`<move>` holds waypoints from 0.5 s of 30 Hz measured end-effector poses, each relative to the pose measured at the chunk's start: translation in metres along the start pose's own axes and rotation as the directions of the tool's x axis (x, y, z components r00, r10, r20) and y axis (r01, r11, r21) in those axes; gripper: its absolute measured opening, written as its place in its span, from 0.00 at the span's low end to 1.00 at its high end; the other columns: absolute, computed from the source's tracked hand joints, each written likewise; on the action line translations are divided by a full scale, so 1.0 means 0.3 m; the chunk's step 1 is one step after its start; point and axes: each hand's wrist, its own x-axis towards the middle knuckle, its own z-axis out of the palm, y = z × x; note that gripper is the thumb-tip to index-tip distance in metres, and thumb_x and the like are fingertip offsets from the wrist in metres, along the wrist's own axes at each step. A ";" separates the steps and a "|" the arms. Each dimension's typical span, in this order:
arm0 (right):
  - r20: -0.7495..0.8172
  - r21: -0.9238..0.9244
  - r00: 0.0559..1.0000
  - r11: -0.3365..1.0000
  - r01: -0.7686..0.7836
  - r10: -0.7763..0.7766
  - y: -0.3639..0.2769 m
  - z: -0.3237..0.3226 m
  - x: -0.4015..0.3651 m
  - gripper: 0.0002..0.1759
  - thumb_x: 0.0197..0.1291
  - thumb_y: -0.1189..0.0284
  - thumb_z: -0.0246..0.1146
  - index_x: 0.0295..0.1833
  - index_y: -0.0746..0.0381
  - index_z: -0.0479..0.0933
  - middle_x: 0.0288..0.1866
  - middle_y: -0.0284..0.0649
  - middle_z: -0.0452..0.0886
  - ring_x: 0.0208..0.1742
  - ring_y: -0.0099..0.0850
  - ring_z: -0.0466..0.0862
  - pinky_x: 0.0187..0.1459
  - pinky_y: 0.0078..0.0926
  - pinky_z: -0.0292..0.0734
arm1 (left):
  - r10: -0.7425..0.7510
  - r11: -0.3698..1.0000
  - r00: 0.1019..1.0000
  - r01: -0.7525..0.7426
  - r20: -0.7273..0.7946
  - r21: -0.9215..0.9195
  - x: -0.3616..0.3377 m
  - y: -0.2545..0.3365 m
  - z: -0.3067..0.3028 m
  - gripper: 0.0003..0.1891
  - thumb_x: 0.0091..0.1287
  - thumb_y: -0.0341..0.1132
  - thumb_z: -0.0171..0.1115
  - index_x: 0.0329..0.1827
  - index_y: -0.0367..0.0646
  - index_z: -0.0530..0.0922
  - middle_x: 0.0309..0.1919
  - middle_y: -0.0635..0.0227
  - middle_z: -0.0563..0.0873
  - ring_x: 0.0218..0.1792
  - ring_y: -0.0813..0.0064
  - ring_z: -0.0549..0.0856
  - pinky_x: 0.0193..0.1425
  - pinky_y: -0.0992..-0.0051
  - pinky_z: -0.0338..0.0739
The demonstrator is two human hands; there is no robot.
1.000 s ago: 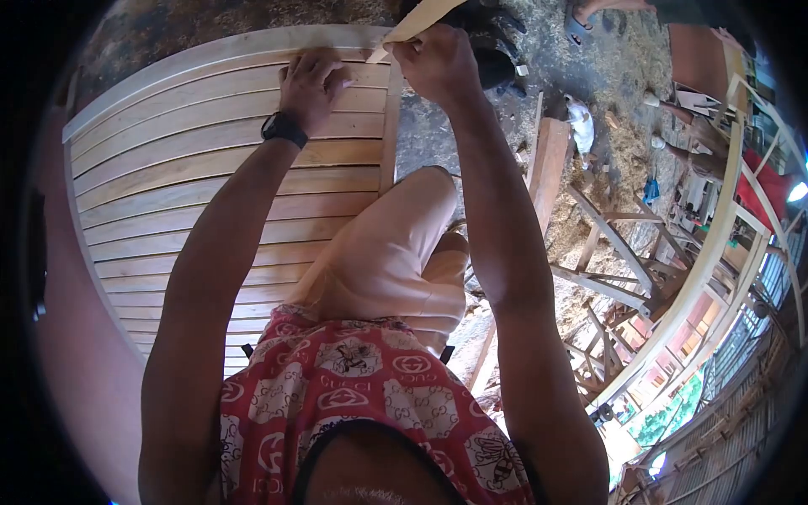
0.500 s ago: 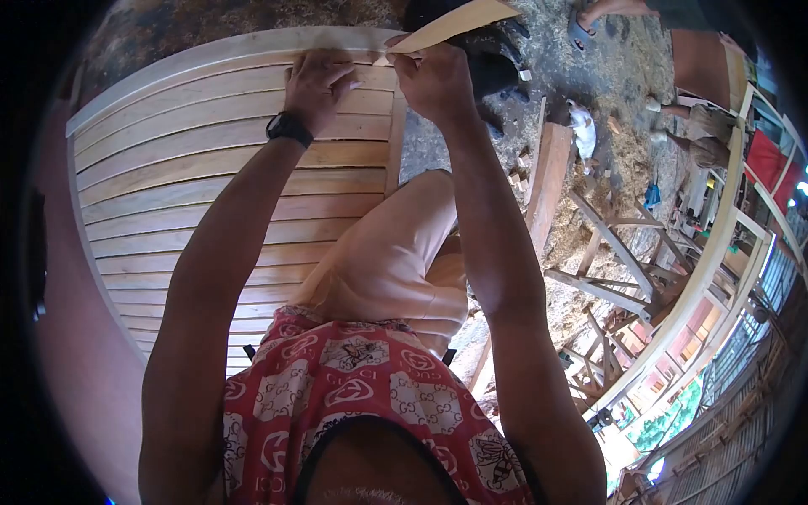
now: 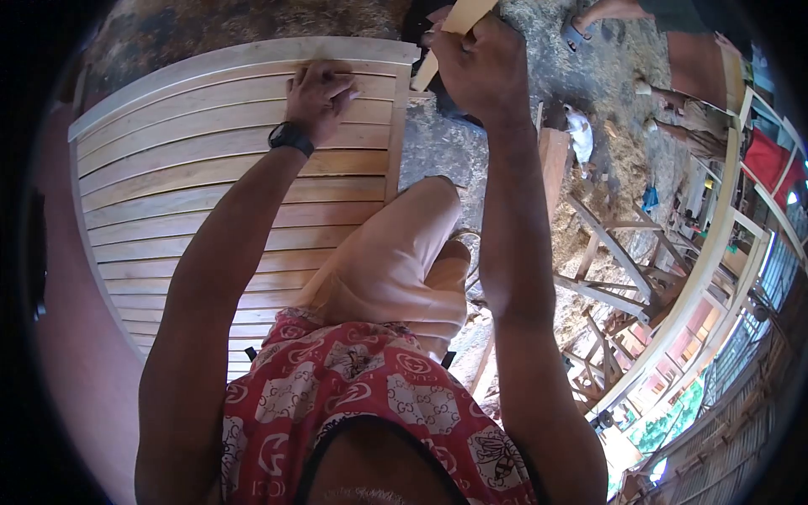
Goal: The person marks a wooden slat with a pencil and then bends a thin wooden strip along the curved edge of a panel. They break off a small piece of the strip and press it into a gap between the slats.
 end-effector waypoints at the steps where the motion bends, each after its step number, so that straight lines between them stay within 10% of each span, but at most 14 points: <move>1: 0.042 -0.082 0.997 0.995 -0.061 0.064 -0.003 -0.004 -0.007 0.13 0.66 0.79 0.64 0.55 0.65 0.84 0.44 0.49 0.91 0.42 0.44 0.93 0.48 0.39 0.86 | -0.001 1.000 1.000 0.001 -0.002 -0.004 -0.001 -0.001 0.003 0.10 0.63 0.40 0.79 0.46 0.60 0.92 0.49 0.73 0.83 0.53 0.62 0.82 0.58 0.53 0.73; 4: 0.187 -0.234 0.976 0.970 -0.065 0.111 0.042 -0.056 -0.060 0.20 0.68 0.80 0.62 0.64 0.60 0.80 0.44 0.51 0.90 0.44 0.52 0.91 0.49 0.45 0.85 | -0.002 1.000 1.000 0.002 -0.005 0.020 -0.005 0.002 -0.003 0.09 0.64 0.41 0.78 0.46 0.60 0.92 0.49 0.73 0.83 0.53 0.61 0.82 0.57 0.53 0.73; 6: 0.371 -0.581 0.862 0.811 -0.074 0.344 0.027 -0.107 -0.090 0.22 0.75 0.76 0.61 0.72 0.54 0.77 0.41 0.49 0.90 0.37 0.39 0.91 0.45 0.33 0.85 | 0.001 1.000 1.000 -0.001 0.000 0.025 -0.006 0.002 -0.004 0.09 0.65 0.42 0.77 0.46 0.59 0.91 0.49 0.72 0.83 0.53 0.60 0.82 0.57 0.53 0.73; 15: 0.539 -0.719 0.798 0.641 0.268 0.270 -0.046 -0.207 -0.040 0.18 0.67 0.72 0.66 0.61 0.47 0.87 0.41 0.45 0.91 0.41 0.46 0.91 0.45 0.47 0.86 | 0.023 1.000 0.999 -0.022 -0.034 0.009 -0.002 0.001 0.003 0.08 0.65 0.41 0.76 0.46 0.59 0.90 0.50 0.72 0.83 0.53 0.62 0.82 0.57 0.53 0.73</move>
